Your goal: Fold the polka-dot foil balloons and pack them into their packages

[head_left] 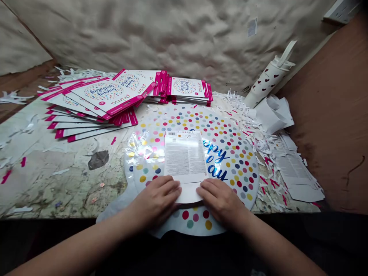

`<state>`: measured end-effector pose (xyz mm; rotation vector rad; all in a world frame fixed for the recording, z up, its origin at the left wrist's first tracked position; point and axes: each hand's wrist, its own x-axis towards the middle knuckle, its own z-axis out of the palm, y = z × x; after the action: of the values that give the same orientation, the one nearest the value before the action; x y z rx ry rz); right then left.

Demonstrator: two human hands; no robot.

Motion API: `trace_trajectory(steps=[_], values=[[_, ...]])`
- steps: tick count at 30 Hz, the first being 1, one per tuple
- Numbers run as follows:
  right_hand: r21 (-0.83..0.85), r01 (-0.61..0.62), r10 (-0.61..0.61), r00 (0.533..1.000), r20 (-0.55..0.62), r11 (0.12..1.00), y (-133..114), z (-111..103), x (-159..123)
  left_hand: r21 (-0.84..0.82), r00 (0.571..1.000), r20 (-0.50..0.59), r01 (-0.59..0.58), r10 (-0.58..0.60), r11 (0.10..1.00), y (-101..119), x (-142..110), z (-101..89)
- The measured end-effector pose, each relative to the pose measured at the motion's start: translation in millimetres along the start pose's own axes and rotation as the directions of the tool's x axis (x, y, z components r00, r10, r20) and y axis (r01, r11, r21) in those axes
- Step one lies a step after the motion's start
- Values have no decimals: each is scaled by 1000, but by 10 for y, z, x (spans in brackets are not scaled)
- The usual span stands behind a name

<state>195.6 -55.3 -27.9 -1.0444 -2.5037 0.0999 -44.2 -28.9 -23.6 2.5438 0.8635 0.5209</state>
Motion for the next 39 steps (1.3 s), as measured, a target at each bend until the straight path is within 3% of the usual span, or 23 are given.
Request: trace_trajectory(steps=[2, 4, 6, 7, 10, 12, 15, 17, 18, 20, 22, 23, 25, 27, 28, 30, 32, 36, 39], values=[[107, -154, 145, 985, 89, 982, 20, -31, 98, -3, 989, 47, 141, -140, 990, 40, 87, -58], [146, -324, 299, 939, 172, 935, 85, -65, 228, 13, 942, 69, 327, -327, 945, 30, 189, -111], [73, -438, 419, 889, 187, 896, 161, -85, 336, 70, 892, 51, 446, -450, 892, -23, 273, -134], [19, -439, 430, 886, 170, 898, 190, -90, 373, 95, 879, 40, 470, -475, 877, -60, 302, -135], [-100, -196, 214, 954, 210, 975, 199, -78, 419, 60, 886, 98, 450, -454, 891, -166, 328, -132], [-152, -22, 68, 949, 307, 988, 147, -50, 433, -9, 908, 103, 408, -405, 913, -167, 308, -149], [-302, 50, 61, 936, 347, 952, 58, -13, 483, -116, 942, -11, 332, -336, 936, -2, 251, -214], [-370, 65, 45, 959, 281, 927, 21, -23, 525, -287, 927, 82, 374, -366, 882, 158, 207, -254], [-385, 66, 24, 974, 225, 921, 5, -41, 542, -418, 896, 199, 443, -396, 793, 225, 188, -262], [-383, 63, -31, 995, 90, 922, -34, -88, 559, -665, 797, 409, 594, -445, 453, 296, 166, -247], [-359, 68, -89, 995, -43, 931, -94, -123, 557, -827, 722, 443, 558, -531, 70, 283, 170, -195], [-344, 81, -121, 988, -95, 935, -129, -128, 552, -879, 689, 413, 474, -596, -61, 257, 182, -162], [-322, 102, -162, 973, -165, 941, -200, -114, 543, -931, 619, 353, 307, -702, -198, 204, 219, -99], [-317, 87, -157, 967, -202, 944, -257, -79, 535, -928, 564, 368, 177, -739, -327, 179, 260, -51], [-321, 67, -141, 966, -215, 945, -276, -62, 531, -904, 546, 404, 115, -734, -412, 180, 276, -36], [-332, 28, -112, 965, -237, 943, -295, -47, 521, -822, 556, 484, 24, -676, -568, 195, 296, -18], [-293, 18, -90, 968, -234, 956, -283, -69, 510, -816, 593, 471, 12, -654, -577, 207, 294, -16], [76, -84, 95, 984, -154, 994, -176, -152, 511, -952, 615, 303, 165, -728, -257, 183, 255, -47], [194, 6, 31, 982, -188, 981, -94, -119, 566, -942, 644, 331, 273, -690, -198, 178, 237, -80]])
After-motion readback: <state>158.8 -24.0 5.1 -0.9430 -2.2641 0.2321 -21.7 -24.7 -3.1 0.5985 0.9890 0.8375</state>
